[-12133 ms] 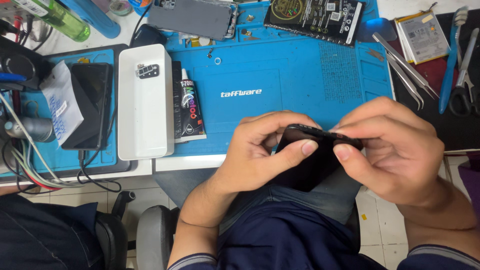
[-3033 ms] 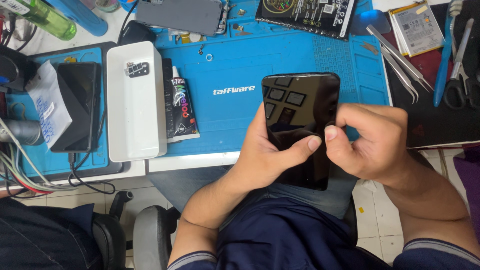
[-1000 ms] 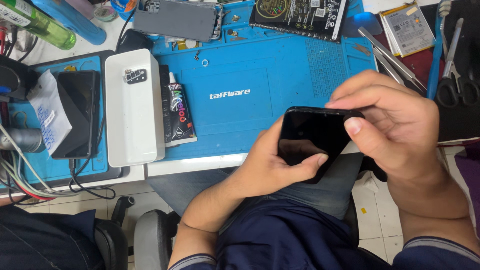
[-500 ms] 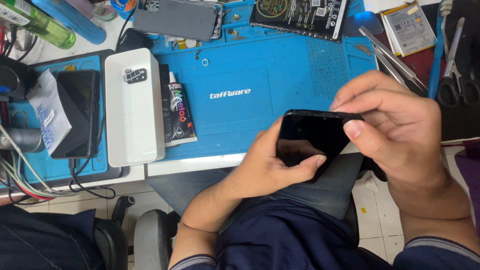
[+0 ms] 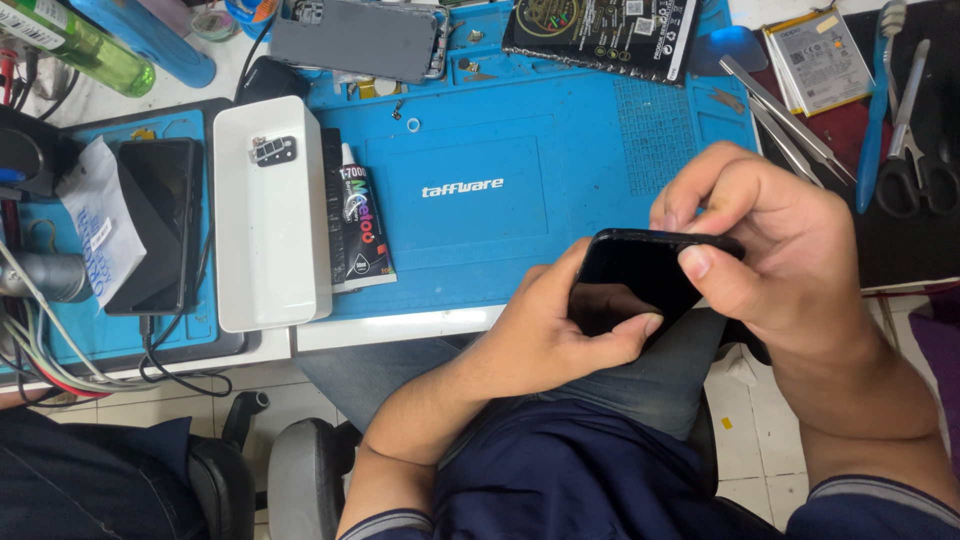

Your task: The person holds a disassembled smartphone frame and a replacement screen assembly, peels the protective film off the new screen, then aligns the screen onto the frame and presses it into place, working over a blue repair mat.

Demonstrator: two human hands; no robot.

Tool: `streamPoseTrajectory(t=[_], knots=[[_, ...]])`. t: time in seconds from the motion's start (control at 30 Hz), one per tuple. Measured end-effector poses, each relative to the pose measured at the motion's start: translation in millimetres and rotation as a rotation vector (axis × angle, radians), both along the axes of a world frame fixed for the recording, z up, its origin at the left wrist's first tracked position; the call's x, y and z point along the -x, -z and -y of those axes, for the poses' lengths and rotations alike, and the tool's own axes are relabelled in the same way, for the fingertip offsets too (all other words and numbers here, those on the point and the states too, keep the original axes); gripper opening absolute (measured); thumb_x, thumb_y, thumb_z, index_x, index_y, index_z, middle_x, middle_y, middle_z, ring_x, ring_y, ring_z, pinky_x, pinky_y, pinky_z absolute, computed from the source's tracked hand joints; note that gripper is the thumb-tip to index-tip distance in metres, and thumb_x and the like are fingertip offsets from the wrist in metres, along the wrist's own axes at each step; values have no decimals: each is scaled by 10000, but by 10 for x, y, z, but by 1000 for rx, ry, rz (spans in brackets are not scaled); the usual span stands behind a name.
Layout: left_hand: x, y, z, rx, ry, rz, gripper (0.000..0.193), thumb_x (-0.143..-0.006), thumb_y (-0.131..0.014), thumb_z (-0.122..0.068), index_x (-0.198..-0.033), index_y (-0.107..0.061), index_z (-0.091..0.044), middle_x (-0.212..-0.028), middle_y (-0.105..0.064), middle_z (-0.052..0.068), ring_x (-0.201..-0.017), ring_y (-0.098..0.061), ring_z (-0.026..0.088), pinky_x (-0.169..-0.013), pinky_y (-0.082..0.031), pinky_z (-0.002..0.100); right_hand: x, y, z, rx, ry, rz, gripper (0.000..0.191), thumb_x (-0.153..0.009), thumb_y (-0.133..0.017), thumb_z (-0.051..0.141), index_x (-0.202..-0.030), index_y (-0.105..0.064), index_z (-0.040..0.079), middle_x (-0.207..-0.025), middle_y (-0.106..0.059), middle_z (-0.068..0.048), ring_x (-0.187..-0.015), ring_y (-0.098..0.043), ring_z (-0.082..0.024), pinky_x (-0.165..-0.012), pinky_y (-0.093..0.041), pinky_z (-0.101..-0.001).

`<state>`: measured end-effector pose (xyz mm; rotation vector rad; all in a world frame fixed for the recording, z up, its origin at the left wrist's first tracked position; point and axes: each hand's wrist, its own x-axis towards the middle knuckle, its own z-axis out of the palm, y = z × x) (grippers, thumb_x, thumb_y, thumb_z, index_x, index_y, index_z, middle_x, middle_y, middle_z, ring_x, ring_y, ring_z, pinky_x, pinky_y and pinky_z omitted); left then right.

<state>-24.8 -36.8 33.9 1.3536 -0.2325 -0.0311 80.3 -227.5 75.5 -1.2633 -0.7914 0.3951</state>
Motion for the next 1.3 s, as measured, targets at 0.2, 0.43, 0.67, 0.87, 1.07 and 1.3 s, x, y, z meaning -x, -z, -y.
streamPoseTrajectory(t=[0.2,0.43,0.67,0.87,1.07,1.3], knots=[[-10,-13,-3,71,13,-67,568,-961,-748,-25,-1462,-481,-4,-1162,-690,72,-1058,-711,136,-946,-613,308,-12,0,-32,15,20,-1,69,-1002,-658,-8,-1005,-590,-21,-1082,-595,-124,-973,-588,-152,-915,-542,-278],[-6,1,-43,190,83,-99,610,-942,-754,13,-1484,-476,-19,-1245,-643,56,-1172,-662,129,-1042,-568,317,48,-63,-64,85,72,28,88,-1009,-631,-2,-1057,-583,-58,-1097,-614,-149,-977,-595,-135,-903,-528,-253],[-10,10,-43,150,41,-38,563,-973,-760,6,-1458,-474,-3,-1258,-640,58,-1191,-618,110,-1109,-532,315,31,-130,-108,158,93,-19,200,-944,-590,27,-1127,-590,-56,-1154,-602,-129,-1052,-607,-141,-959,-528,-257],[-12,-8,-36,169,52,-92,626,-959,-748,-12,-1511,-453,-19,-1277,-646,50,-1175,-655,120,-1046,-570,315,25,-116,-45,177,86,31,152,-1006,-604,-20,-1141,-622,-90,-1168,-626,-162,-1048,-632,-150,-978,-546,-270],[-12,-26,-35,133,31,-84,615,-979,-741,-20,-1522,-454,-29,-1204,-644,45,-1089,-668,114,-991,-587,306,13,-79,-23,166,106,60,107,-1006,-625,-40,-1093,-632,-102,-1138,-650,-161,-1017,-648,-148,-904,-554,-246],[-39,-16,-16,60,-18,-50,590,-969,-742,-28,-1495,-475,-30,-1199,-687,56,-1081,-703,128,-971,-606,309,31,-45,-51,138,109,39,100,-1005,-637,-39,-1089,-619,-89,-1140,-643,-149,-1030,-638,-138,-921,-544,-240]])
